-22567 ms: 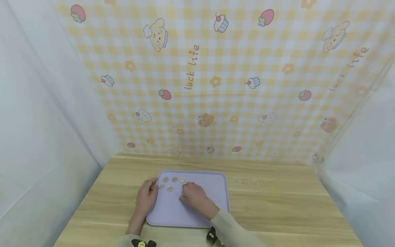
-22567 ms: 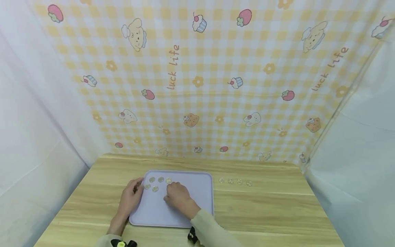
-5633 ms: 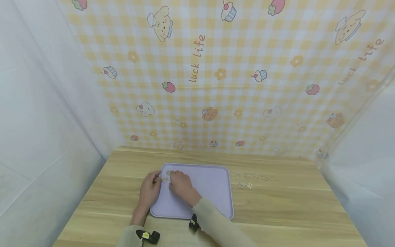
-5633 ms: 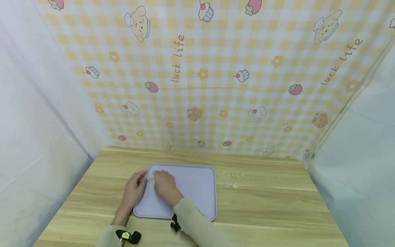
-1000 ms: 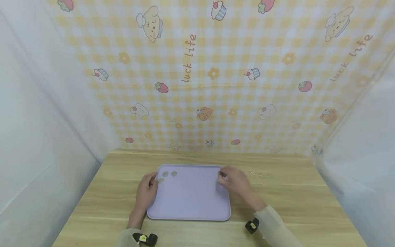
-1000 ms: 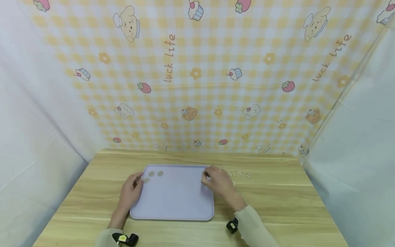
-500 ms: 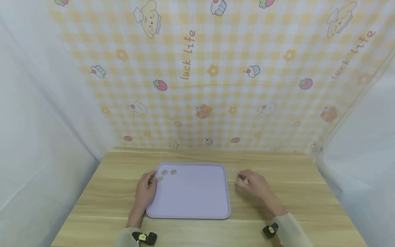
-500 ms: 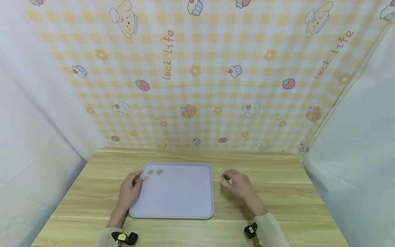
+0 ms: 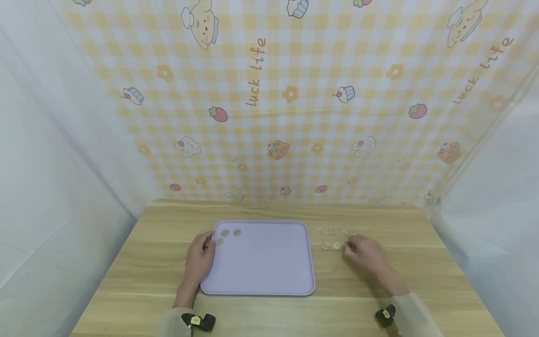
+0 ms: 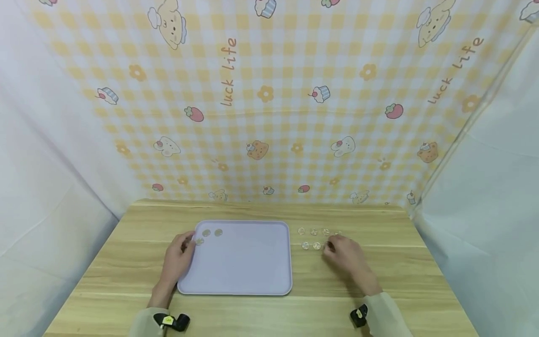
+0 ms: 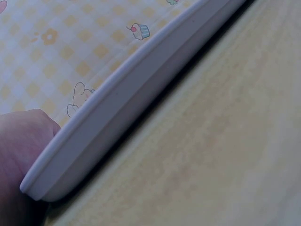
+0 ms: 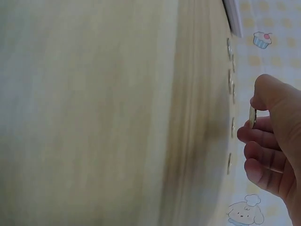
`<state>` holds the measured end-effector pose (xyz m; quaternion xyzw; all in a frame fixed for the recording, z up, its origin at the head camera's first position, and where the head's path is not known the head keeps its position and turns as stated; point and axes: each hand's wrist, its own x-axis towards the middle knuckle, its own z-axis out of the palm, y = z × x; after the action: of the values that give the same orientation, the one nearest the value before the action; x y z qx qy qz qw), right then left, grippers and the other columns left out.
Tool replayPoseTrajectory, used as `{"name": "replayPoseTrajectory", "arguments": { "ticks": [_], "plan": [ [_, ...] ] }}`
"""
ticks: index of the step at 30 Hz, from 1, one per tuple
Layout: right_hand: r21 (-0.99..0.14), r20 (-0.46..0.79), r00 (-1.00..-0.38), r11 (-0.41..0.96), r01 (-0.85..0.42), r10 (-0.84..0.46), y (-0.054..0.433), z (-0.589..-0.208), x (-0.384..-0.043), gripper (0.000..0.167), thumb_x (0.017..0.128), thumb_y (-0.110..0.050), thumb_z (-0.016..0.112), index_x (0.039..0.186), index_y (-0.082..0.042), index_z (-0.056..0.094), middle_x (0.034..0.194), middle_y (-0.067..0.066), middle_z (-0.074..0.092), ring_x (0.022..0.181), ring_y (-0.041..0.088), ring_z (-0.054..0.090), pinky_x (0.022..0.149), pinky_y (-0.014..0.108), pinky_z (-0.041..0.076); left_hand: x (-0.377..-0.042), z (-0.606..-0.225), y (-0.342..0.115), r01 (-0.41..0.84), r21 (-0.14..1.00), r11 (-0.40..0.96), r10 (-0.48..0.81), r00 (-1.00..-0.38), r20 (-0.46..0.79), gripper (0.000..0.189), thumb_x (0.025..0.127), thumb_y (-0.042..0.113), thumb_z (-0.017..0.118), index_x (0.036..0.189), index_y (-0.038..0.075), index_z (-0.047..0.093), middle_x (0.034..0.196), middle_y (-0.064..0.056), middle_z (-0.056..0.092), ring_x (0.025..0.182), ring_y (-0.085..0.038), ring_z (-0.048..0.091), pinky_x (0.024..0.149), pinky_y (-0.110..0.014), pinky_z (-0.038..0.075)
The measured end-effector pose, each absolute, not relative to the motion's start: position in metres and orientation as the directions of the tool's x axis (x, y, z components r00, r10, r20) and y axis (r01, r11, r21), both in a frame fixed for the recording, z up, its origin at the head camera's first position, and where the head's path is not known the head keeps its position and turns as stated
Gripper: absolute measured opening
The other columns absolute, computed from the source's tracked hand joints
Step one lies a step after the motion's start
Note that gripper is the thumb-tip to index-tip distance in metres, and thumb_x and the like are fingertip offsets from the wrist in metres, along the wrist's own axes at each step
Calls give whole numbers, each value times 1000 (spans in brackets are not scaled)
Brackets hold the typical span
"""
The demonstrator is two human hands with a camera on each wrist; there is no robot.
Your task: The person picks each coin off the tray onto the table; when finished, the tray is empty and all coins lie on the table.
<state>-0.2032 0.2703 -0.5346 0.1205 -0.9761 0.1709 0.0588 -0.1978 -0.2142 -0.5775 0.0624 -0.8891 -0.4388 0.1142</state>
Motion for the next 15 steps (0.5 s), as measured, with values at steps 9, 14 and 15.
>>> {"name": "replayPoseTrajectory", "arguments": {
  "ticks": [9, 14, 15],
  "plan": [
    [-254, 155, -959, 929, -270, -237, 279, -542, -205, 13, 87, -19, 67, 75, -17, 63, 70, -6, 55, 61, 9, 44, 57, 25, 42, -199, -578, -214, 1, 802, 598, -205, -967, 154, 34, 101, 12, 54, 134, 4, 59, 122, -15, 62, 101, -23, 58, 88, -36, 51],
    [-275, 113, -965, 926, -260, -237, 274, -539, -206, 18, 89, -20, 66, 73, -20, 57, 69, -7, 50, 60, 9, 42, 56, 23, 37, -197, -577, -214, 4, 800, 600, -206, -965, 160, 34, 101, 12, 54, 134, 4, 59, 121, -14, 63, 100, -23, 58, 87, -34, 51],
    [-273, 114, -964, 926, -263, -240, 273, -539, -206, 18, 89, -20, 66, 73, -19, 57, 69, -7, 50, 60, 9, 42, 55, 23, 37, -197, -576, -215, 4, 800, 600, -207, -965, 161, 34, 101, 12, 54, 134, 4, 59, 121, -14, 63, 100, -23, 58, 87, -33, 51]
  ]
}}
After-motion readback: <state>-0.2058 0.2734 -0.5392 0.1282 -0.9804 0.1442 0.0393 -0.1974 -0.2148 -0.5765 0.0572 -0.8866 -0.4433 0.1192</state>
